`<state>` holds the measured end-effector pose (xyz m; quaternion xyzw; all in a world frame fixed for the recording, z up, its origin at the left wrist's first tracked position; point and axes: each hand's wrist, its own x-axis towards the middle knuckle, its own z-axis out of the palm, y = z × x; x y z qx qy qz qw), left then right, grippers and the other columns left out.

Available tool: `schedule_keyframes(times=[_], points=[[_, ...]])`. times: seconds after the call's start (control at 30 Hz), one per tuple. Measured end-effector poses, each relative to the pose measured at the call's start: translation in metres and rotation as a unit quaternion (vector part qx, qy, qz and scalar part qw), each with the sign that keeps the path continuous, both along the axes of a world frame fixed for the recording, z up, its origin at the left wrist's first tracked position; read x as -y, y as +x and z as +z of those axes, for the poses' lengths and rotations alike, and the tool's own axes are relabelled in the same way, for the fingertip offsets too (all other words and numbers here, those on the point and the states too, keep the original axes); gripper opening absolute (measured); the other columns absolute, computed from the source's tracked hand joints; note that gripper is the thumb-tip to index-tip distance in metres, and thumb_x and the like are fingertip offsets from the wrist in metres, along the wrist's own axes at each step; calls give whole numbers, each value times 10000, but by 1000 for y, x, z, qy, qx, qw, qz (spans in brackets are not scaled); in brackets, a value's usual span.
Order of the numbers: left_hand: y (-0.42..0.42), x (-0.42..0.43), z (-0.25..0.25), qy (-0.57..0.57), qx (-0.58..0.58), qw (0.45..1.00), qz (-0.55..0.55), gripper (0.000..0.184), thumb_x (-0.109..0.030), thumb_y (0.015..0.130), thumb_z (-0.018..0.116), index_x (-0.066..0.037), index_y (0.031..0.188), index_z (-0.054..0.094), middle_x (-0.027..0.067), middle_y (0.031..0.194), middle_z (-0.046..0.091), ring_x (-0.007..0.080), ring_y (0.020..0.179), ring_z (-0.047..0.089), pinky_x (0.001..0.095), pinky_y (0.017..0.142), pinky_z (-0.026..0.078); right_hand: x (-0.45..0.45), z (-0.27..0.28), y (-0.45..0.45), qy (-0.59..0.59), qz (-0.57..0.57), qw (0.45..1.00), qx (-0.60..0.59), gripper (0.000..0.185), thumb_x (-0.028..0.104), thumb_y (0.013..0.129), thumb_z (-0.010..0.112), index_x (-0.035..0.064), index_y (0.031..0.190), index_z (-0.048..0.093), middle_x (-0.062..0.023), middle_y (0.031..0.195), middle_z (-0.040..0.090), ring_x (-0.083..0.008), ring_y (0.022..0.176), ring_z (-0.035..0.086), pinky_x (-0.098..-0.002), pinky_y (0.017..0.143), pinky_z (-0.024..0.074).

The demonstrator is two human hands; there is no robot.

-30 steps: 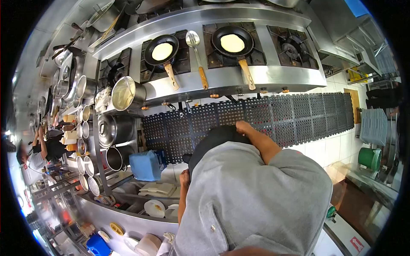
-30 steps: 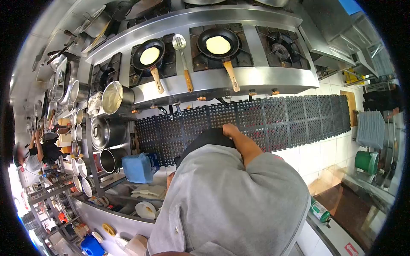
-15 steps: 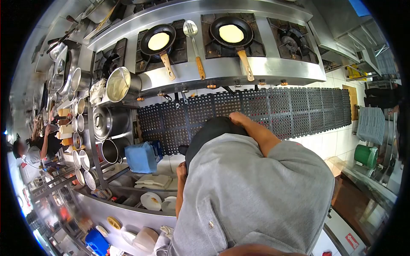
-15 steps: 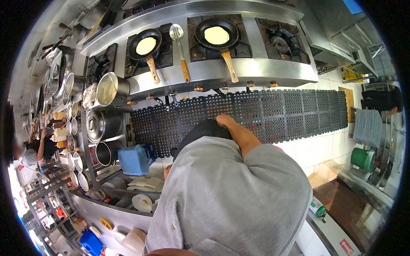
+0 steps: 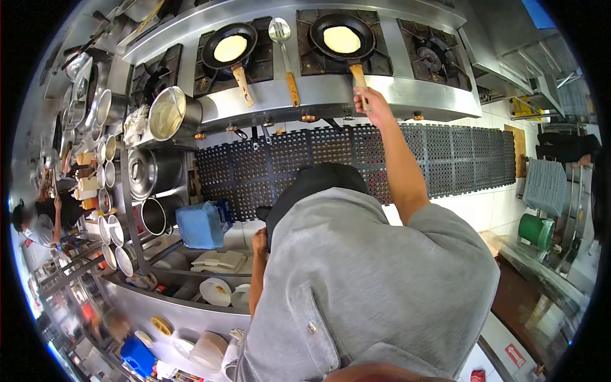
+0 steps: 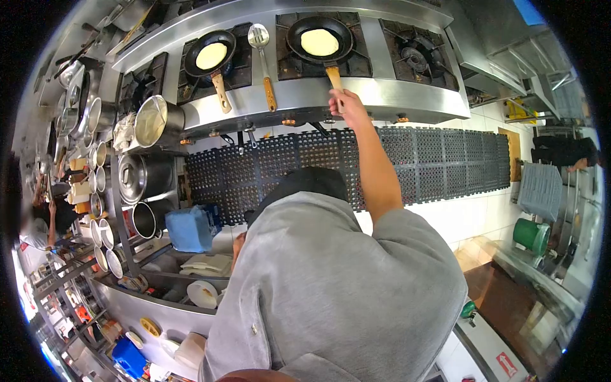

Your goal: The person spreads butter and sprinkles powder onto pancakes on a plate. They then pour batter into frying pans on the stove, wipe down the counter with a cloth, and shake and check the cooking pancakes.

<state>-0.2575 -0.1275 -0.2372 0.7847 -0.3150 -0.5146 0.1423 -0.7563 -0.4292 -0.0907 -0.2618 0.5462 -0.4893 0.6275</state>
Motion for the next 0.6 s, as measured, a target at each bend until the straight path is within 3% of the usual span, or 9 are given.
schedule_keyframes(times=[0.03, 0.1, 0.2, 0.23, 0.3, 0.33, 0.4, 0.53, 0.6], points=[[-4, 4, 1, 2, -2, 1000, 5, 363, -296, 854, 489, 7, 962, 656, 137, 867, 664, 214, 780, 604, 313, 731, 456, 7, -11, 0, 14, 50, 999, 15, 186, 227, 897, 535, 44, 931, 543, -69, 766, 603, -169, 669, 593, -296, 589, 491], [2, 13, 0, -108, 77, 976, -170, 356, -284, 853, 483, 4, 970, 656, 139, 875, 664, 203, 788, 605, 304, 733, 456, 3, -1, 9, 25, 87, 996, -4, 182, 222, 898, 531, 42, 924, 541, -72, 755, 601, -172, 661, 593, -297, 587, 493], [-19, 29, 31, -44, 91, 992, -72, 339, -261, 850, 490, 4, 984, 654, 138, 888, 664, 196, 799, 606, 301, 731, 456, 8, -7, 13, -1, 56, 998, -28, 196, 227, 893, 535, 32, 917, 533, -88, 733, 609, -185, 660, 605, -305, 593, 502], [-21, 29, 36, -69, 18, 997, -40, 328, -245, 853, 503, 12, 993, 650, 133, 887, 665, 195, 804, 605, 299, 732, 457, 4, 4, 18, 37, 96, 994, -26, 205, 233, 890, 539, 30, 919, 530, -93, 730, 614, -189, 662, 609, -307, 594, 504], [-15, 24, 13, -31, -21, 999, 22, 324, -239, 855, 508, 15, 999, 647, 131, 887, 664, 195, 805, 605, 297, 732, 458, 9, 11, 18, 72, 164, 982, -60, 220, 256, 884, 548, 43, 935, 522, -89, 703, 620, -189, 657, 610, -318, 586, 503], [-10, 21, 5, 4, -60, 995, 77, 320, -233, 857, 513, 19, 1004, 644, 129, 888, 664, 194, 806, 604, 296, 732, 458, 11, 2, 17, 42, 117, 990, -68, 229, 274, 886, 555, 61, 954, 507, -87, 756, 621, -179, 679, 619, -326, 573, 505], [-11, 24, 9, 12, -32, 998, 60, 328, -244, 860, 518, 19, 1013, 640, 123, 887, 663, 192, 808, 605, 290, 734, 458, 12, -2, 18, 56, 12, 995, -85, 261, 298, 889, 552, 53, 967, 501, -104, 826, 629, -186, 717, 622, -348, 593, 518], [-3, 37, -4, 2, 18, 1000, -11, 372, -312, 828, 559, 15, 987, 639, 169, 886, 658, 239, 828, 615, 344, 759, 458, 9, 11, 21, 65, 62, 990, -112, 338, 360, 907, 505, 35, 998, 482, -118, 847, 620, -209, 764, 628, -366, 622, 528], [5, 67, -50, -74, 78, 993, -38, 347, -319, 833, 539, 6, 864, 656, 197, 804, 641, 269, 805, 624, 368, 724, 462, 2, 9, 18, 73, -4, 997, -3, 487, 467, 915, 433, 18, 1103, 440, -137, 868, 611, -248, 788, 632, -384, 642, 530]])
